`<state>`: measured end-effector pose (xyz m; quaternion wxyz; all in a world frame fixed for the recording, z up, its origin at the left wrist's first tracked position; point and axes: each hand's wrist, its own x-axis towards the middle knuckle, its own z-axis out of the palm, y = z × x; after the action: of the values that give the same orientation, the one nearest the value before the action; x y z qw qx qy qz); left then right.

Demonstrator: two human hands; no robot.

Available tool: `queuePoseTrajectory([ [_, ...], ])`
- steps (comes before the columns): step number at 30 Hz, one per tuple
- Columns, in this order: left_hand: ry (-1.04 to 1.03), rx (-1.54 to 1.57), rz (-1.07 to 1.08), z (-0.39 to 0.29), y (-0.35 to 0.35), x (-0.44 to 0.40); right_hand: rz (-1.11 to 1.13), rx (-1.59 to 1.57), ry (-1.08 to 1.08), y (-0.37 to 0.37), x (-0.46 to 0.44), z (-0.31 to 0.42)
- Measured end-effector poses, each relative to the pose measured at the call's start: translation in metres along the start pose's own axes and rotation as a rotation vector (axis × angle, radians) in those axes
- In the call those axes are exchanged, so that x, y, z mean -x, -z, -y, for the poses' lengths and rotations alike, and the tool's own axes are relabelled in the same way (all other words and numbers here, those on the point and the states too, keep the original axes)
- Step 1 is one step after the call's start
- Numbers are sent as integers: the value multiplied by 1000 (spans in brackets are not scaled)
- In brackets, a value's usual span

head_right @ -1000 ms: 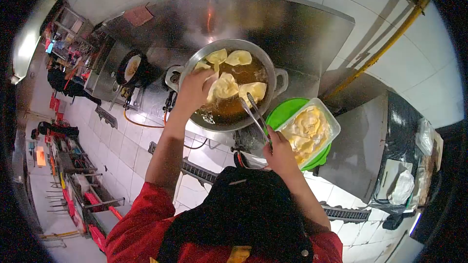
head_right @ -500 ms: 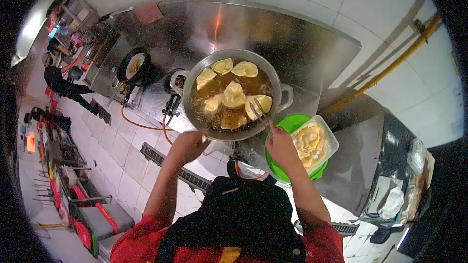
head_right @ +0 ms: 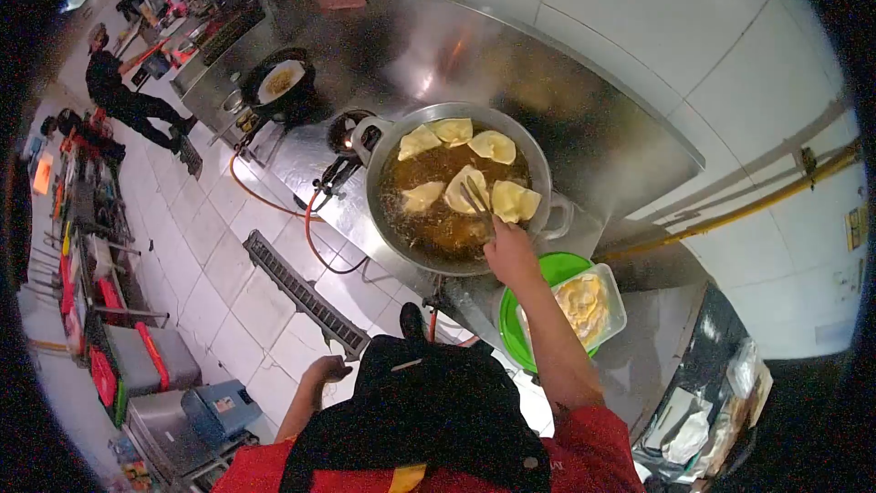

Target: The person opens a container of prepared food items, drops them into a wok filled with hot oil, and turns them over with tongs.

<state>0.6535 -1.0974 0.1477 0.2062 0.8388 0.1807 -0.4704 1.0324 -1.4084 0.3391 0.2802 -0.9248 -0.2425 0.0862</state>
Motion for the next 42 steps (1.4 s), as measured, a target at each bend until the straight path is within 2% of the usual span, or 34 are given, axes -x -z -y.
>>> queuePoseTrajectory([
  [1, 16, 65, 26, 21, -41, -36, 6, 6, 10, -5, -5, 1],
  [2, 29, 221, -55, 9, -36, -10, -25, 52, 17, -9, -10, 1],
  [4, 4, 190, -33, 10, -50, -5, -53, 104, 32, -10, -15, 7],
  [5, 65, 203, 23, 18, -67, -13, -45, 79, 48, -6, -15, 14],
  [7, 78, 267, -55, 23, -80, -2, -26, 55, 69, 3, -12, 32],
  [8, 91, 320, -133, 25, -85, 3, 71, 1, 45, 11, -10, 46],
  [9, 118, 382, -117, 27, -86, 4, 167, -53, 21, 12, -11, 56],
  [10, 119, 388, -116, 28, -87, 5, 172, -50, 25, 7, -11, 60],
  [13, 177, 577, -177, 38, -95, 3, 142, -12, 101, -14, -8, 75],
  [15, 214, 605, -194, 42, -100, 1, 133, 174, 79, -26, -9, 88],
  [18, 232, 649, -216, 46, -100, -1, 157, 276, 151, -40, -16, 88],
  [22, 249, 799, -162, 44, -89, -1, 157, 296, 211, -26, -12, 79],
  [23, 246, 802, -160, 47, -95, -7, 98, 224, 217, -23, -8, 69],
  [25, 172, 859, -266, 63, -119, -35, 41, 159, 220, -14, 4, 52],
  [27, 181, 921, -252, 69, -127, -52, 74, 63, 94, -4, 19, 39],
  [29, 183, 1039, -190, 69, -129, -57, 26, 65, 64, -6, 35, 14],
  [34, 196, 915, -163, 47, -101, -42, -62, -25, -30, 15, 43, 34],
  [37, 173, 884, -149, 45, -91, -42, -33, 2, 59, 9, 27, 55],
  [40, 132, 838, -161, 48, -78, -46, 64, 76, 12, -8, 10, 67],
  [42, 118, 958, -216, 52, -80, -52, 74, 239, 67, -20, 2, 68],
])
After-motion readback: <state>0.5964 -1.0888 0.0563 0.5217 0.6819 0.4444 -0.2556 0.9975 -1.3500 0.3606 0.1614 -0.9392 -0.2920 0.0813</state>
